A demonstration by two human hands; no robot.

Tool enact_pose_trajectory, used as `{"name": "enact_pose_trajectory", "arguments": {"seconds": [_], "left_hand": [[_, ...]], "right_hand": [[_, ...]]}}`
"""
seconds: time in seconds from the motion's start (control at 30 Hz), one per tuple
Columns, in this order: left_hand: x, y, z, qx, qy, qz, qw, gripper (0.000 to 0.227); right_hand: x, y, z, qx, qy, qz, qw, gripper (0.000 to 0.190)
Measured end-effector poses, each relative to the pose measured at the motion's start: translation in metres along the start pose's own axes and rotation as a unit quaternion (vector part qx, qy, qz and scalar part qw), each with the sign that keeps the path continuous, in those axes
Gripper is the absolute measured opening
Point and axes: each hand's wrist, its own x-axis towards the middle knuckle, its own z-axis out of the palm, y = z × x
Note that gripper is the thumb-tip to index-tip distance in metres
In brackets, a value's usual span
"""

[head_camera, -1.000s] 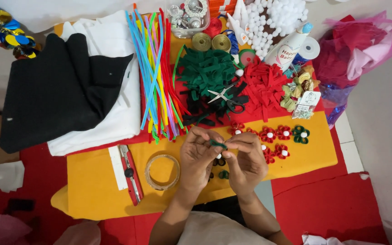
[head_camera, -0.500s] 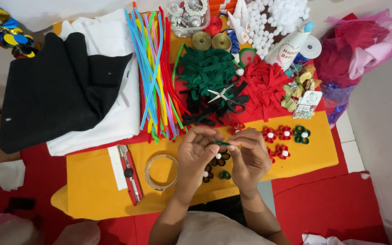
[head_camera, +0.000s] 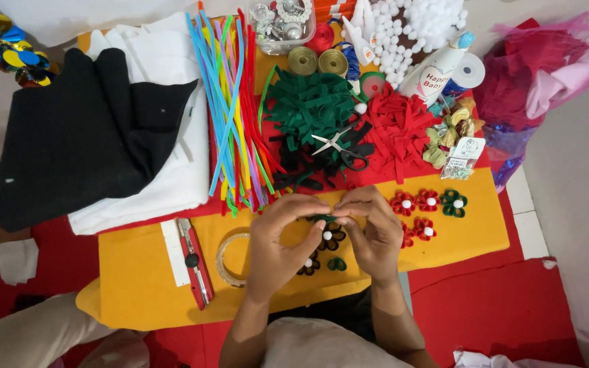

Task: Assembling small decorative flowers using green felt pieces and adhesive tape.

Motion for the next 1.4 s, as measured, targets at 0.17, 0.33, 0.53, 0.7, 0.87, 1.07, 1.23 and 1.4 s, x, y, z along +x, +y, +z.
{"name": "enact_pose_trajectory", "arguments": {"seconds": [0.17,0.33,0.53,0.7,0.87,1.07,1.23,1.4], "left_hand": [[0.001,0.003,-0.001,0.077,0.003,0.038,0.996,0.017],[0.001,-0.001,0.000,0.105,0.018,0.058,0.993,0.013],[0.001,-0.009,0.008,0.125,0.061,0.083,0.987,0.014],[0.002,-0.011,0.012,0.140,0.085,0.106,0.981,0.015],[0.000,-0.009,0.015,0.144,0.100,0.107,0.979,0.017],[-0.003,-0.014,0.019,0.164,0.117,0.127,0.971,0.018],[-0.005,-0.015,0.019,0.164,0.117,0.119,0.972,0.019],[-0.007,-0.013,0.018,0.183,0.099,0.122,0.970,0.023]], "right_hand": [[0.000,0.003,-0.004,0.000,-0.011,0.011,1.000,0.011],[-0.004,0.008,-0.004,0.002,-0.015,0.024,1.000,0.009],[-0.007,0.009,-0.001,-0.018,0.016,0.049,0.999,0.011],[-0.008,0.009,0.002,-0.038,0.025,0.049,0.998,0.015],[-0.007,0.006,0.002,-0.045,0.025,0.047,0.998,0.015],[-0.008,0.008,0.004,-0.045,0.027,0.055,0.997,0.015],[-0.011,0.009,0.004,-0.034,0.026,0.068,0.997,0.013],[-0.015,0.011,0.004,-0.033,0.013,0.084,0.996,0.012]]}}
